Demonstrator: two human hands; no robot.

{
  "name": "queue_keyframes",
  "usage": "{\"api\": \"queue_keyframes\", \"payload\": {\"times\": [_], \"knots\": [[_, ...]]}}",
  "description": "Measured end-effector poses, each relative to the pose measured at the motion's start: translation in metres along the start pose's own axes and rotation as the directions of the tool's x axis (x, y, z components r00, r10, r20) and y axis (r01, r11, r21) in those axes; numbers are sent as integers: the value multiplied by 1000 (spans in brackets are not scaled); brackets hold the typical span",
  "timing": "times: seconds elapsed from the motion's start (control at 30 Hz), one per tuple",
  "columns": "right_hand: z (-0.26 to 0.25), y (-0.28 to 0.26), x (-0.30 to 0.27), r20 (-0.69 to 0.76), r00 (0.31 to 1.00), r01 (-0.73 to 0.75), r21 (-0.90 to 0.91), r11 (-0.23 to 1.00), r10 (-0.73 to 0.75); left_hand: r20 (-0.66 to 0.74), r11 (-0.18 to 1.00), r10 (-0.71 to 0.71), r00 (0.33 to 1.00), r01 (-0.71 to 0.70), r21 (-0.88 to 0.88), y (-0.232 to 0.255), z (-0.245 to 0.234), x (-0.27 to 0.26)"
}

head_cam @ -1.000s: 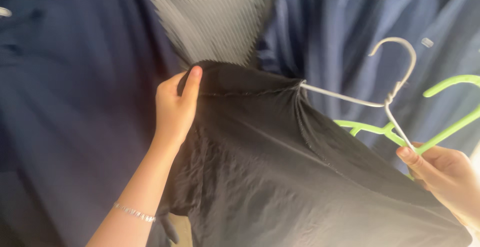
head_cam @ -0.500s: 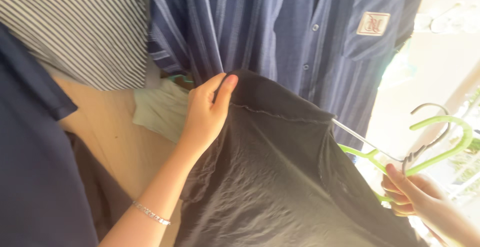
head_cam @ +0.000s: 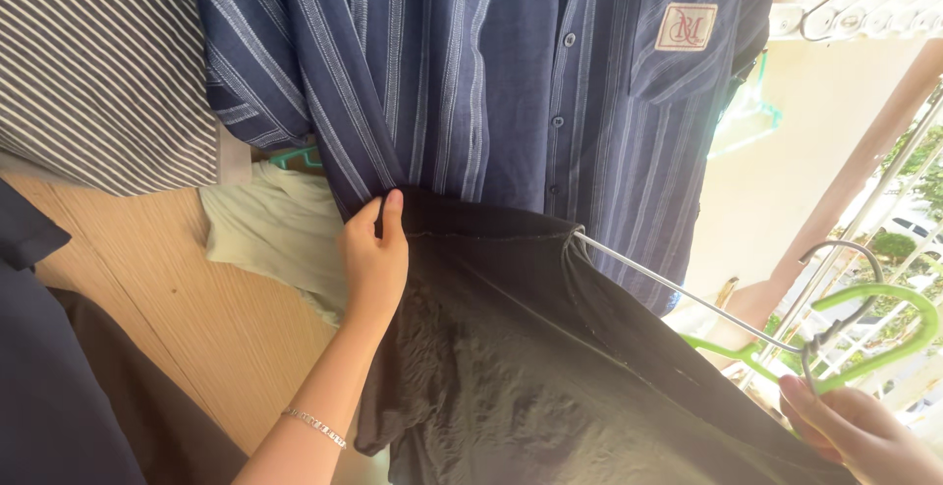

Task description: The person removes clothes from hangers on a balcony rack and places them into a top-loading washing machine. They also take clothes from a laundry basket and load them into the machine, handling items one at a time.

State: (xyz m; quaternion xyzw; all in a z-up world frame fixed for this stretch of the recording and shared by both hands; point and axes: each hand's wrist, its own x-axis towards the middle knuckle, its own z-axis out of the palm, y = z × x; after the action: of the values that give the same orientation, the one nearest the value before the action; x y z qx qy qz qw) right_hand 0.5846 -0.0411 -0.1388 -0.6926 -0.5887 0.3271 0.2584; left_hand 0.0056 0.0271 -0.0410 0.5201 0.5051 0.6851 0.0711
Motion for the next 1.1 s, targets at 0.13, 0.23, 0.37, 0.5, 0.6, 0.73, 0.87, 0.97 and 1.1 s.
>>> {"api": "queue_keyframes", "payload": {"times": [0.13, 0.23, 0.37, 0.5, 0.6, 0.73, 0.87, 0.97, 1.1], "knots": [[0, 6, -6, 9, 996, -87, 144, 986, 86, 85, 999, 15, 996, -19, 49, 7, 4, -4], [9, -10, -24, 12, 993, -121, 173, 978, 121, 312, 991, 61, 948, -94, 93, 18, 16, -9], [30, -53, -53, 36, 992, -127, 201, 971, 122, 425, 972, 227, 876, -178, -153, 34, 31, -34], [45, -103, -67, 56, 996, -87, 231, 969, 75, 566, 983, 175, 806, -105, -154, 47, 40, -61], [54, -122, -64, -26, 990, -132, 192, 973, 140, 594, 997, 79, 801, -51, -65, 52, 41, -71], [49, -107, -56, -239, 938, -262, -16, 965, 250, 557, 985, 170, 813, -124, -121, 47, 32, -65], [38, -61, -57, -109, 985, -114, 172, 978, 134, 511, 982, 113, 852, -17, -190, 29, 19, -63], [37, -39, -62, -143, 987, -58, 75, 995, 68, 426, 988, 1, 905, 64, -139, 14, 10, -67], [31, -40, -68, -196, 950, -181, 293, 939, 244, 390, 992, -73, 918, 108, -68, -9, 6, -81]]}}
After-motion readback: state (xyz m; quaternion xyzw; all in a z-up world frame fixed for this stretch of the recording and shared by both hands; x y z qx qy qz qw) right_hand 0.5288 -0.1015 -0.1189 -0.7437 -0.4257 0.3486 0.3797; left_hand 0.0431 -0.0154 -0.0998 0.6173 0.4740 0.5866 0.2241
